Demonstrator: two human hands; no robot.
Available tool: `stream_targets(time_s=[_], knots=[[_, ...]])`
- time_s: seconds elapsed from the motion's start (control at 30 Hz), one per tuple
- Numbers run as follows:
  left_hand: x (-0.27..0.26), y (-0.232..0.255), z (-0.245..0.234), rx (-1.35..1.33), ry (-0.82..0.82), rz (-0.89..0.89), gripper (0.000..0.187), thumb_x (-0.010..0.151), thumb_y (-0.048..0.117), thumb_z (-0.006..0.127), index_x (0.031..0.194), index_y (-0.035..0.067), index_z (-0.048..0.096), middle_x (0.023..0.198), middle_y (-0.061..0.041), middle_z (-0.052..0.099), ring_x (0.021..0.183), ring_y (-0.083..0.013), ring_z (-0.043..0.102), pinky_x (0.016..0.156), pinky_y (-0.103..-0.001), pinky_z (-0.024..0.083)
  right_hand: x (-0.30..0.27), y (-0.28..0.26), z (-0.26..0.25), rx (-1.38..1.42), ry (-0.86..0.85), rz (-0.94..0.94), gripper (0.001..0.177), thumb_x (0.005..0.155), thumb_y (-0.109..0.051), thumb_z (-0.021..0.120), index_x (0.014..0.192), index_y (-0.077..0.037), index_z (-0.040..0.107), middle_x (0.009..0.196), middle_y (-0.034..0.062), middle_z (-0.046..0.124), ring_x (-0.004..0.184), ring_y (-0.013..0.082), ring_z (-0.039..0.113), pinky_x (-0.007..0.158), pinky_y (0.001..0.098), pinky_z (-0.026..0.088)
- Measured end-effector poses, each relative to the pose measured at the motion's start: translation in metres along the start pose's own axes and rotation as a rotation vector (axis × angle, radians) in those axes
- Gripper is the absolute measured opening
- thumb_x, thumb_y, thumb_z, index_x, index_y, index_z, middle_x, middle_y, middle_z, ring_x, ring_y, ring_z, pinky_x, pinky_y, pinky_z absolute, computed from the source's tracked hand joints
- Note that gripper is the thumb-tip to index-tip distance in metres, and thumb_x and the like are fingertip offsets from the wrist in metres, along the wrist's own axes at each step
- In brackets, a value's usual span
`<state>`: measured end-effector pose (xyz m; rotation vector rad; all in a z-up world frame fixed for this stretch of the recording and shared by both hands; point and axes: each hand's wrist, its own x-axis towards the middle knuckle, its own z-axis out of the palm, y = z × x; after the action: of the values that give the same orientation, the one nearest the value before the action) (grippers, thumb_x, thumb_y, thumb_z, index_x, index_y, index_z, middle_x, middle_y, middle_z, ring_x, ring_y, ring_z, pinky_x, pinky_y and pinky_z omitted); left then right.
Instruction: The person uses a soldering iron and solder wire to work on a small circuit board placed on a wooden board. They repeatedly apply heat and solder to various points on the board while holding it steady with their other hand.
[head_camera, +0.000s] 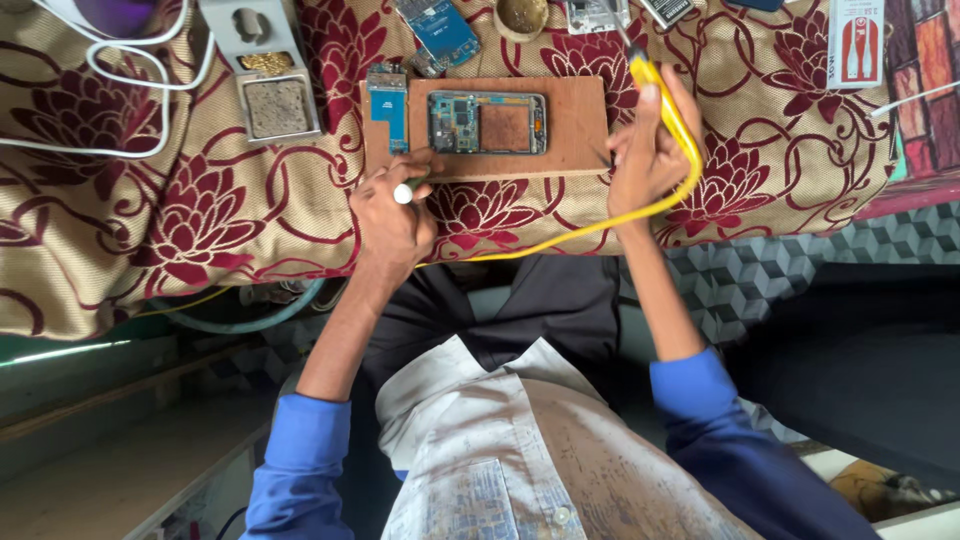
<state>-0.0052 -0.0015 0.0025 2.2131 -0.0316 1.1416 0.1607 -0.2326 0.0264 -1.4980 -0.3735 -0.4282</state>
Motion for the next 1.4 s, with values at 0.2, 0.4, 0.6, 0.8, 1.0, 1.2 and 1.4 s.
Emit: stream_targets(time_s=[0.2, 0.4, 0.6, 0.8, 1.0, 1.2, 1.4], knots=[[-0.004, 0.000, -0.002, 0.032, -0.010, 0.005, 0.033, 0.083, -0.010, 0.060, 0.108, 0.008, 0.049, 0.109, -0.006, 0.074, 0.069, -0.0265, 0.064, 0.068, -0.037, 0.051, 0.018, 0.027, 0.009, 0.089, -0.099, 0.147, 0.054, 0.107, -0.038, 0.067, 0.144, 0.000, 0.058, 0.123, 0.0176, 0.077, 0.060, 0.0057, 0.058, 0.052, 0.0201, 0.042], [-0.005, -0.001, 0.001, -0.045, 0.085, 0.035, 0.032, 0.093, -0.009, 0.064, 0.115, 0.007, 0.046, 0.108, -0.003, 0.072, 0.075, -0.0250, 0.068, 0.070, -0.035, 0.051, 0.003, 0.021, 0.005, 0.057, -0.037, 0.005, 0.048, 0.113, -0.033, 0.060, 0.145, 0.002, 0.054, 0.125, 0.0209, 0.075, 0.062, 0.0103, 0.063, 0.055, 0.0216, 0.042], [-0.005, -0.004, 0.004, 0.059, 0.050, 0.034, 0.034, 0.089, -0.006, 0.067, 0.112, 0.010, 0.047, 0.110, -0.003, 0.074, 0.067, -0.0221, 0.061, 0.063, -0.033, 0.050, -0.046, 0.004, -0.007, 0.327, 0.084, 0.033, 0.041, 0.115, -0.032, 0.047, 0.135, 0.003, 0.046, 0.105, 0.0207, 0.066, 0.058, 0.0146, 0.058, 0.055, 0.0256, 0.045], [-0.008, -0.007, 0.009, 0.076, 0.042, 0.066, 0.037, 0.086, -0.001, 0.076, 0.111, 0.008, 0.051, 0.109, -0.003, 0.075, 0.060, -0.0199, 0.053, 0.056, -0.032, 0.045, -0.073, -0.004, -0.009, 0.356, 0.010, 0.109, 0.045, 0.115, -0.039, 0.045, 0.134, 0.001, 0.047, 0.106, 0.0196, 0.063, 0.078, 0.0217, 0.068, 0.078, 0.0333, 0.058], [-0.004, -0.004, 0.001, -0.016, 0.098, -0.056, 0.037, 0.082, -0.012, 0.068, 0.112, 0.004, 0.054, 0.108, -0.009, 0.075, 0.076, -0.0205, 0.071, 0.067, -0.030, 0.055, -0.111, -0.027, 0.003, 0.591, 0.033, 0.155, 0.051, 0.112, -0.048, 0.052, 0.138, -0.004, 0.044, 0.125, 0.0118, 0.060, 0.108, 0.0215, 0.063, 0.112, 0.0530, 0.054], [0.002, 0.003, 0.002, -0.089, 0.161, -0.104, 0.031, 0.090, -0.014, 0.064, 0.114, 0.002, 0.051, 0.109, -0.015, 0.076, 0.099, -0.0279, 0.078, 0.083, -0.034, 0.061, -0.106, -0.017, 0.026, 0.770, 0.173, 0.228, 0.057, 0.108, -0.049, 0.055, 0.143, -0.006, 0.043, 0.115, 0.0111, 0.058, 0.108, 0.0282, 0.063, 0.113, 0.0553, 0.047], [-0.002, -0.001, 0.001, -0.054, 0.134, -0.095, 0.032, 0.090, -0.016, 0.061, 0.116, -0.001, 0.051, 0.108, -0.017, 0.076, 0.097, -0.0273, 0.078, 0.082, -0.035, 0.061, -0.103, -0.015, 0.052, 0.715, 0.138, 0.254, 0.057, 0.105, -0.048, 0.055, 0.137, -0.003, 0.044, 0.124, 0.0172, 0.062, 0.117, 0.0364, 0.065, 0.118, 0.0632, 0.045]])
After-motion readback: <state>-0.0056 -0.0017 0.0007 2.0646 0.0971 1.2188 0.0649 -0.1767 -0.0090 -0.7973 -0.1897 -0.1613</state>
